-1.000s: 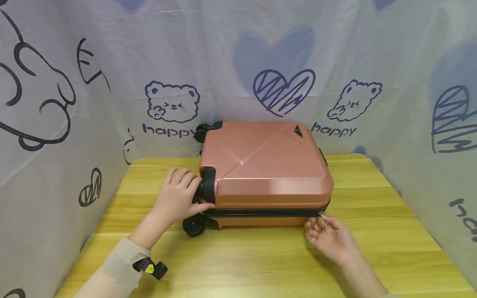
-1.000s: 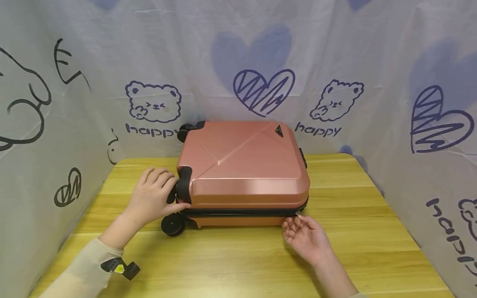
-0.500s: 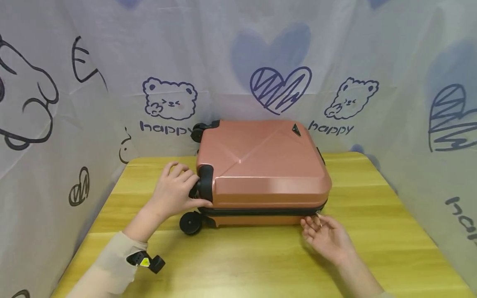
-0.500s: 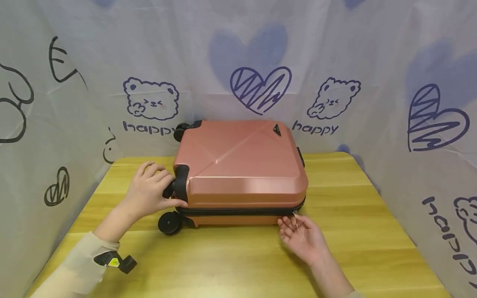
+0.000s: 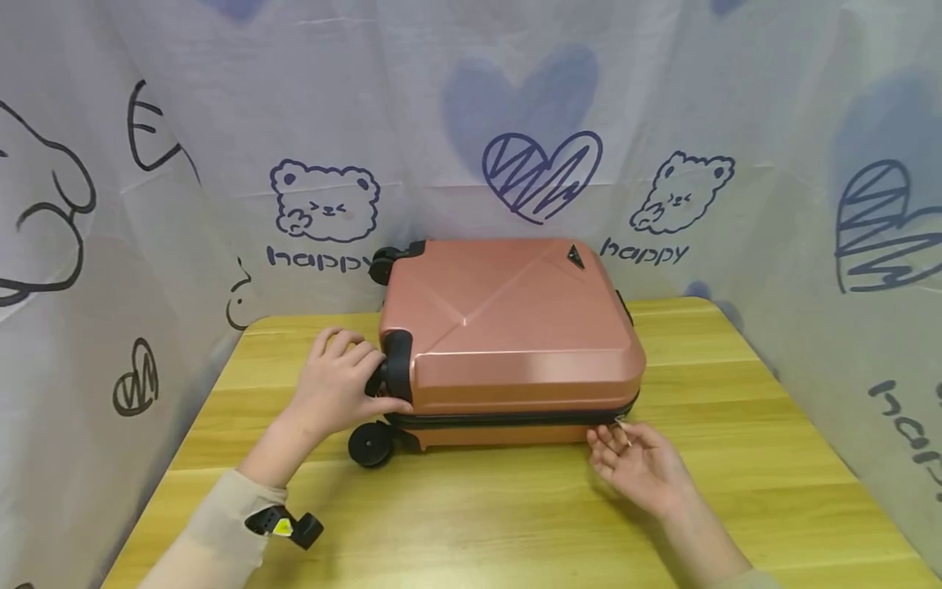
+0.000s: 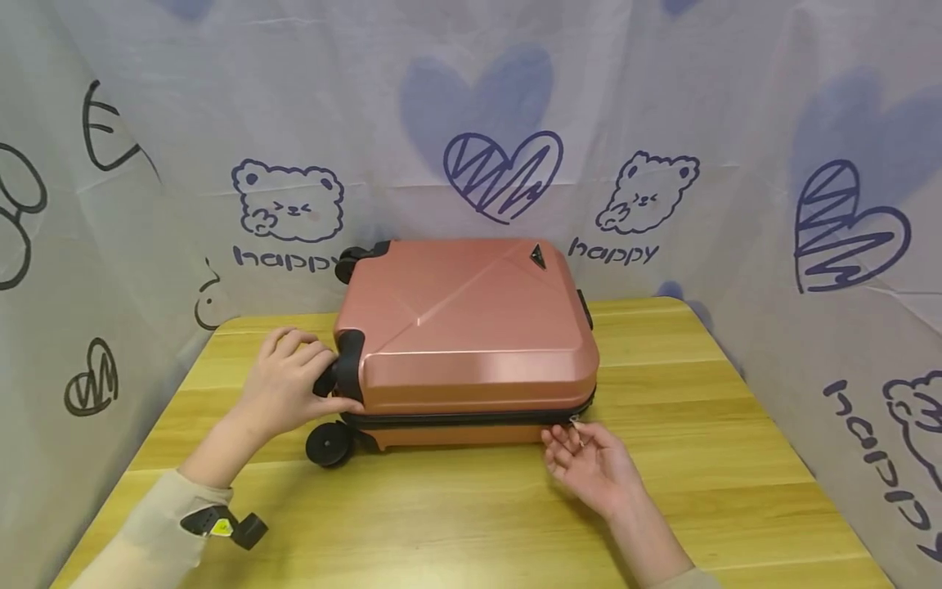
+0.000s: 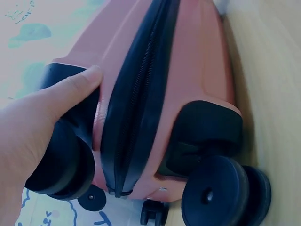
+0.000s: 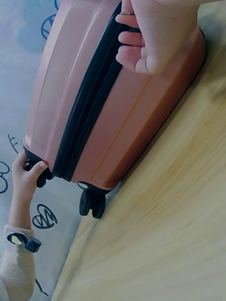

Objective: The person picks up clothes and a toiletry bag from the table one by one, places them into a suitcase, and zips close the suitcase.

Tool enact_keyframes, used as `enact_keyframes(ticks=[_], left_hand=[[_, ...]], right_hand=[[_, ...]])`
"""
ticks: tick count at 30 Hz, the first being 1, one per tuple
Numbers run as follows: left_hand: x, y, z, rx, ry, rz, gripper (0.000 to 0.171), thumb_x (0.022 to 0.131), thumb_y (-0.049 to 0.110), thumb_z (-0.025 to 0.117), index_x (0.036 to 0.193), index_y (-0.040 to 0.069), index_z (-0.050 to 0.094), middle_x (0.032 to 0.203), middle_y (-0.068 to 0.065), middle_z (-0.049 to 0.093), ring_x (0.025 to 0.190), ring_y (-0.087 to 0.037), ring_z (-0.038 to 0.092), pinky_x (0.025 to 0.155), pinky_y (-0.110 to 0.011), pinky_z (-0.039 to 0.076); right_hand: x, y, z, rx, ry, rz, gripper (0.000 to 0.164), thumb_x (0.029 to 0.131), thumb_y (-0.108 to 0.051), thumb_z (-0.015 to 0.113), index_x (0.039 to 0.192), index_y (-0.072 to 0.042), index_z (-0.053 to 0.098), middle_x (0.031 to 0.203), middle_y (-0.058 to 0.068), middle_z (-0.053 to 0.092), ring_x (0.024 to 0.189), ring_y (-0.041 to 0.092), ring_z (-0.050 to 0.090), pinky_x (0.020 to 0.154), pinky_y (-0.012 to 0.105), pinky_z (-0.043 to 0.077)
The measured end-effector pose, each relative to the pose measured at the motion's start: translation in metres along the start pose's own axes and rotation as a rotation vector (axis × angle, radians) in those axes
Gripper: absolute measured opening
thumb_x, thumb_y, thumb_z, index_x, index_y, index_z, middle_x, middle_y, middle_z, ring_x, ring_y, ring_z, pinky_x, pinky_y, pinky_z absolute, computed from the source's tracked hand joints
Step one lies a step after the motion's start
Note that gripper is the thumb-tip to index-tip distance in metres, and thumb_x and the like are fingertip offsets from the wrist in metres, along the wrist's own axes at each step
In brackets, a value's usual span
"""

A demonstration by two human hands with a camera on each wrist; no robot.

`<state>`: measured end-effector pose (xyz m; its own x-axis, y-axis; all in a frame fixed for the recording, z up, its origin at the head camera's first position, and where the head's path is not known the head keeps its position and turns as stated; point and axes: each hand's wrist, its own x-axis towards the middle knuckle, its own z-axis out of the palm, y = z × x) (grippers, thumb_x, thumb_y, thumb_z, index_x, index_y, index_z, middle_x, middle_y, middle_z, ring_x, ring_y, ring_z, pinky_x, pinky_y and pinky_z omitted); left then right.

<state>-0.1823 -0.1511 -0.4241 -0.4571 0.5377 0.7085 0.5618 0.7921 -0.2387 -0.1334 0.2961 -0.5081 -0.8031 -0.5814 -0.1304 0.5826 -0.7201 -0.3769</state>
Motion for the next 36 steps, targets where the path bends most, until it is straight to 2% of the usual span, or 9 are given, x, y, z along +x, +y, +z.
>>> enact_keyframes(ticks=[5, 7, 11, 16, 20, 28, 36], left_hand=[[-0.002, -0.002, 0.000, 0.019, -0.004, -0.014, 0.071, 0.059, 0.077, 0.069, 0.086, 0.012, 0.068, 0.087, -0.006, 0.071, 0.099, -0.030, 0.056, 0.102, -0.052, 0.039], [-0.003, -0.002, 0.000, 0.028, -0.007, -0.014, 0.071, 0.059, 0.077, 0.069, 0.087, 0.012, 0.068, 0.087, -0.005, 0.071, 0.100, -0.029, 0.056, 0.102, -0.052, 0.039], [-0.005, -0.004, 0.000, 0.050, 0.007, -0.014, 0.072, 0.059, 0.077, 0.070, 0.087, 0.011, 0.069, 0.087, -0.005, 0.072, 0.099, -0.030, 0.056, 0.102, -0.052, 0.039], [-0.006, -0.007, -0.004, 0.070, 0.013, -0.015, 0.073, 0.061, 0.078, 0.068, 0.086, 0.009, 0.069, 0.087, -0.006, 0.072, 0.099, -0.031, 0.056, 0.102, -0.052, 0.038], [-0.006, -0.007, -0.006, 0.086, 0.017, -0.009, 0.073, 0.061, 0.078, 0.068, 0.086, 0.009, 0.069, 0.087, -0.006, 0.072, 0.098, -0.031, 0.057, 0.102, -0.053, 0.040], [-0.003, 0.001, 0.000, 0.097, -0.004, 0.004, 0.074, 0.063, 0.079, 0.066, 0.090, 0.010, 0.069, 0.089, -0.004, 0.072, 0.100, -0.029, 0.057, 0.103, -0.053, 0.039], [-0.007, 0.002, -0.002, 0.101, 0.011, -0.027, 0.077, 0.061, 0.074, 0.074, 0.100, 0.009, 0.069, 0.097, -0.006, 0.070, 0.102, -0.031, 0.056, 0.101, -0.053, 0.040]], right_hand=[[0.000, -0.006, -0.003, 0.022, -0.134, 0.069, 0.049, 0.104, -0.023, 0.021, 0.075, -0.004, 0.056, 0.110, 0.008, 0.061, 0.116, 0.021, 0.053, 0.107, 0.030, 0.038], [0.000, -0.007, -0.004, 0.035, -0.168, 0.088, 0.048, 0.104, -0.022, 0.023, 0.074, -0.003, 0.055, 0.111, 0.009, 0.060, 0.115, 0.021, 0.053, 0.107, 0.030, 0.038], [0.003, -0.004, -0.001, 0.048, -0.198, 0.127, 0.045, 0.103, -0.023, 0.025, 0.076, -0.003, 0.055, 0.111, 0.007, 0.059, 0.114, 0.020, 0.053, 0.104, 0.031, 0.038], [0.011, 0.004, 0.000, 0.052, -0.237, 0.153, 0.047, 0.105, -0.027, 0.019, 0.079, -0.005, 0.052, 0.115, 0.006, 0.060, 0.117, 0.019, 0.052, 0.105, 0.032, 0.037], [0.019, 0.014, 0.001, 0.046, -0.276, 0.182, 0.044, 0.105, -0.028, 0.020, 0.083, -0.007, 0.052, 0.119, 0.004, 0.059, 0.119, 0.018, 0.051, 0.105, 0.031, 0.036], [0.043, 0.048, 0.013, -0.163, -0.253, 0.245, 0.048, 0.106, -0.031, 0.019, 0.088, -0.014, 0.060, 0.115, -0.002, 0.063, 0.113, 0.014, 0.054, 0.100, 0.029, 0.040], [0.048, 0.056, 0.019, -0.184, -0.238, 0.230, 0.048, 0.107, -0.030, 0.018, 0.090, -0.014, 0.060, 0.108, -0.002, 0.062, 0.108, 0.014, 0.056, 0.099, 0.027, 0.041]])
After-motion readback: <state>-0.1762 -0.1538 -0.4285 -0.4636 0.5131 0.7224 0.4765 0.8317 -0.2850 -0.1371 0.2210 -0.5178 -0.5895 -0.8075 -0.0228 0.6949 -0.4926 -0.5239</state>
